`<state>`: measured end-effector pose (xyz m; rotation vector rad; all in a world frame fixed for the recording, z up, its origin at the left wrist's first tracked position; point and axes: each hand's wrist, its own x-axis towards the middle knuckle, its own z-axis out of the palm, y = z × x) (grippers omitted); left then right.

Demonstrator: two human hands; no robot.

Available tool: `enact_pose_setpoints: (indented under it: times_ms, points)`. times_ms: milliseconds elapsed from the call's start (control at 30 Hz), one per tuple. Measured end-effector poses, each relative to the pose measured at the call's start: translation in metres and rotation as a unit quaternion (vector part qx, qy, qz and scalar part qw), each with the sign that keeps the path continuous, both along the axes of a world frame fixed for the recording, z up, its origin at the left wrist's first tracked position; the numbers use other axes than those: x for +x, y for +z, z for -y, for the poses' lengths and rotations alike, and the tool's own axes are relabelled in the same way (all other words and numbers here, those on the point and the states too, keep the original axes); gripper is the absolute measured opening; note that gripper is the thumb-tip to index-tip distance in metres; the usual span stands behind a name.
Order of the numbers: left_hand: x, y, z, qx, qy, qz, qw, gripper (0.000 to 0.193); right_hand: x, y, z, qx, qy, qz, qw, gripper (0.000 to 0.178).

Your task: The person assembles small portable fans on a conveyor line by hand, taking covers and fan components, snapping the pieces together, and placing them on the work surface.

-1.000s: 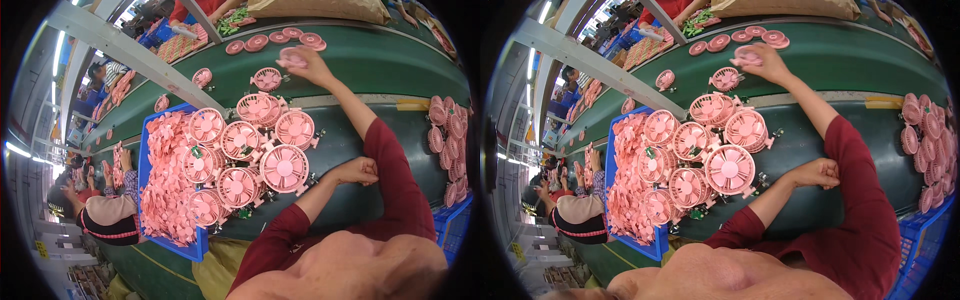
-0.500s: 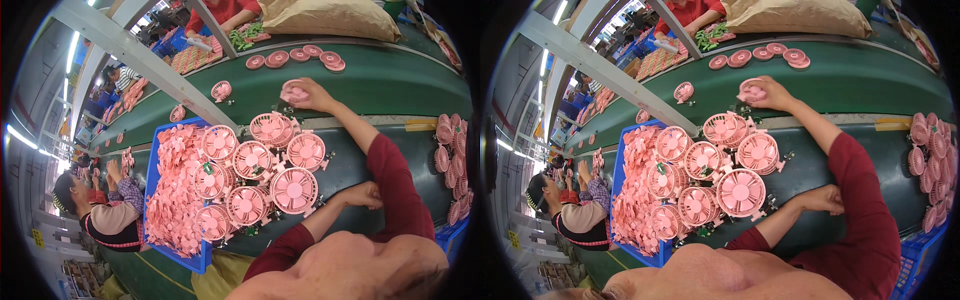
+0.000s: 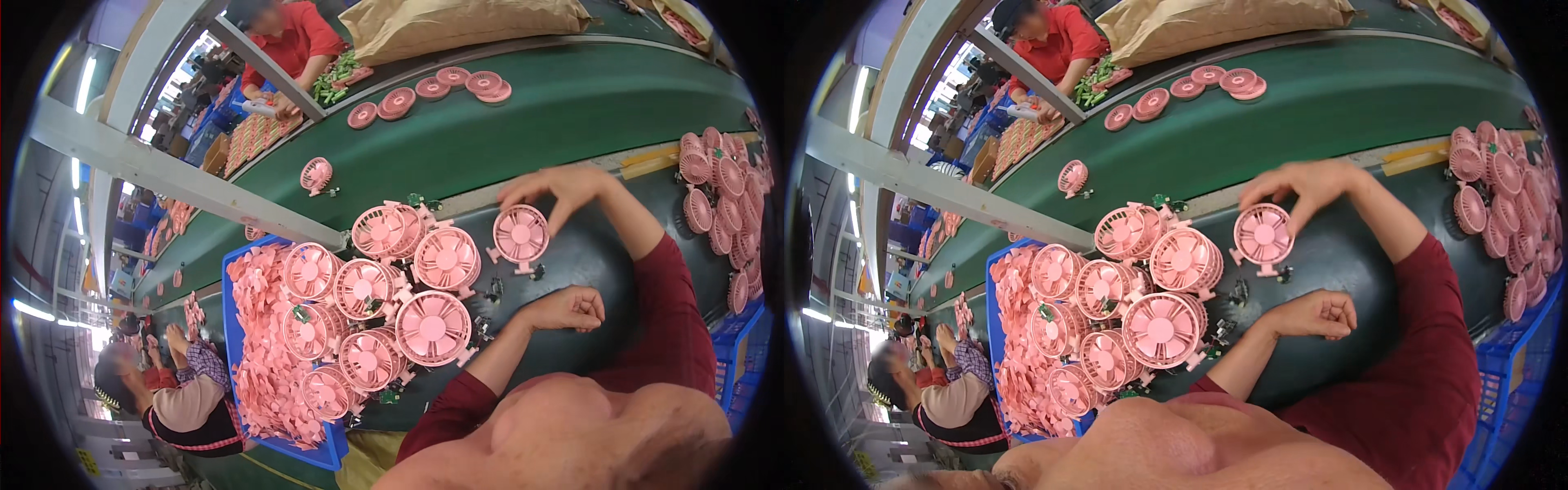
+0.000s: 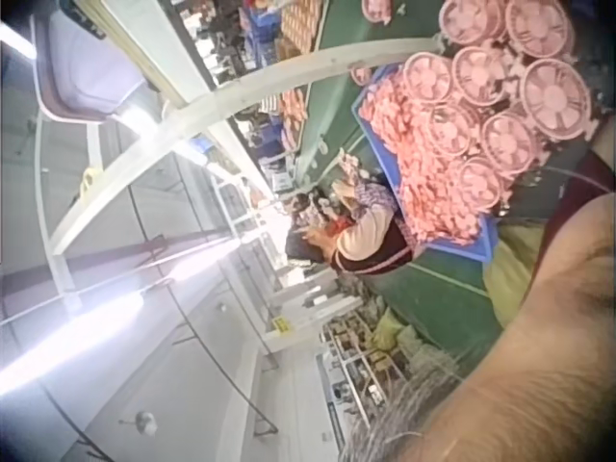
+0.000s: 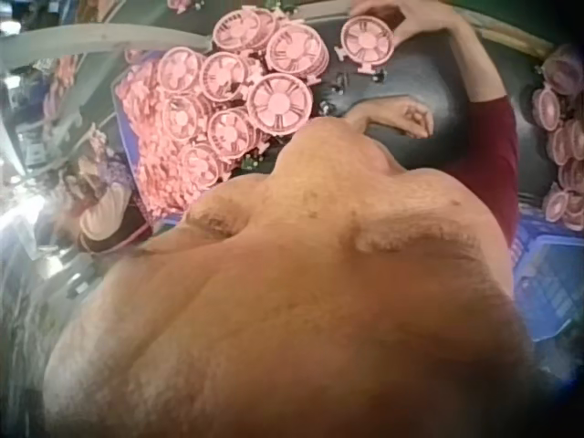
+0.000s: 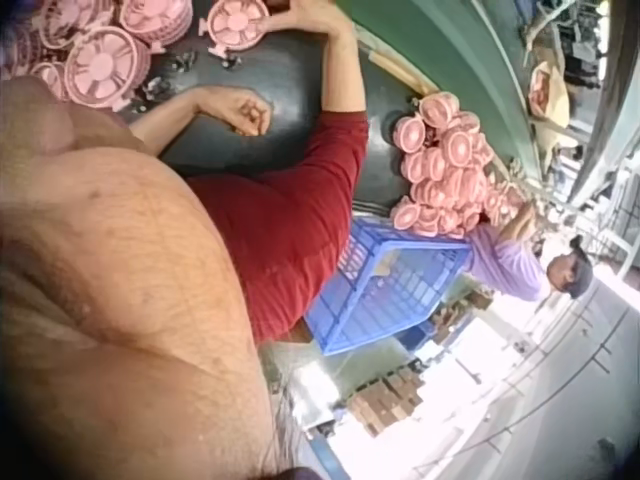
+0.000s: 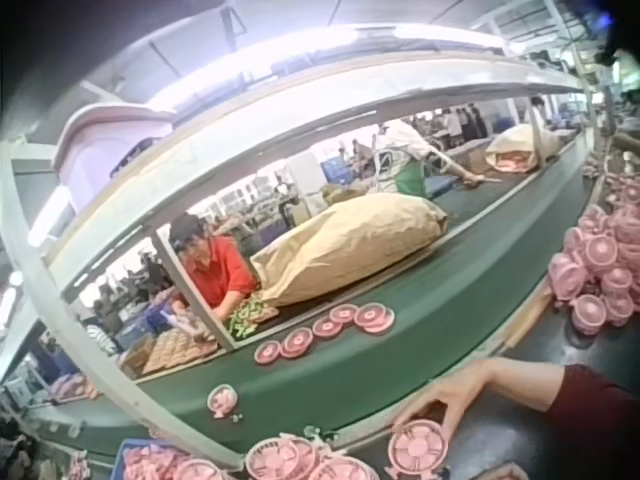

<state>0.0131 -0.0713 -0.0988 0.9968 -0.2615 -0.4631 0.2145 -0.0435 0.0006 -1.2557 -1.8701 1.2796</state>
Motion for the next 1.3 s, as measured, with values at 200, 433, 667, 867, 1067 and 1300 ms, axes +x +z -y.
enact_pose_setpoints:
  times_ms: [200, 433, 667, 867, 1067, 1300]
  points:
    - [-0.001, -0.004, 0.005, 0.022, 0.012, 0.007, 1.0, 0.014, 0.108, -0.031, -0.147, 0.289, -0.285, 0.357, 0.841, 0.071]
    - [-0.007, -0.024, 0.014, 0.034, 0.097, 0.011, 0.995, 0.013, 0.157, -0.06, -0.226, -0.038, -0.421, 0.523, 0.74, 0.084]
    - [-0.014, -0.014, 0.021, 0.051, 0.138, -0.053, 0.988, 0.012, 0.166, -0.083, -0.209, 0.076, -0.45, 0.543, 0.705, 0.058]
    - [-0.009, 0.003, 0.009, -0.003, 0.093, -0.051, 0.994, 0.011, 0.189, -0.079, -0.153, 0.09, -0.42, 0.508, 0.746, 0.06]
    - [-0.006, 0.0, 0.003, -0.043, 0.064, -0.058, 0.995, 0.012, 0.216, -0.062, -0.108, 0.041, -0.369, 0.479, 0.795, 0.062]
    - [-0.005, -0.002, 0.002, -0.043, 0.059, -0.045, 0.996, 0.013, 0.223, -0.058, -0.09, 0.012, -0.313, 0.445, 0.839, 0.06]
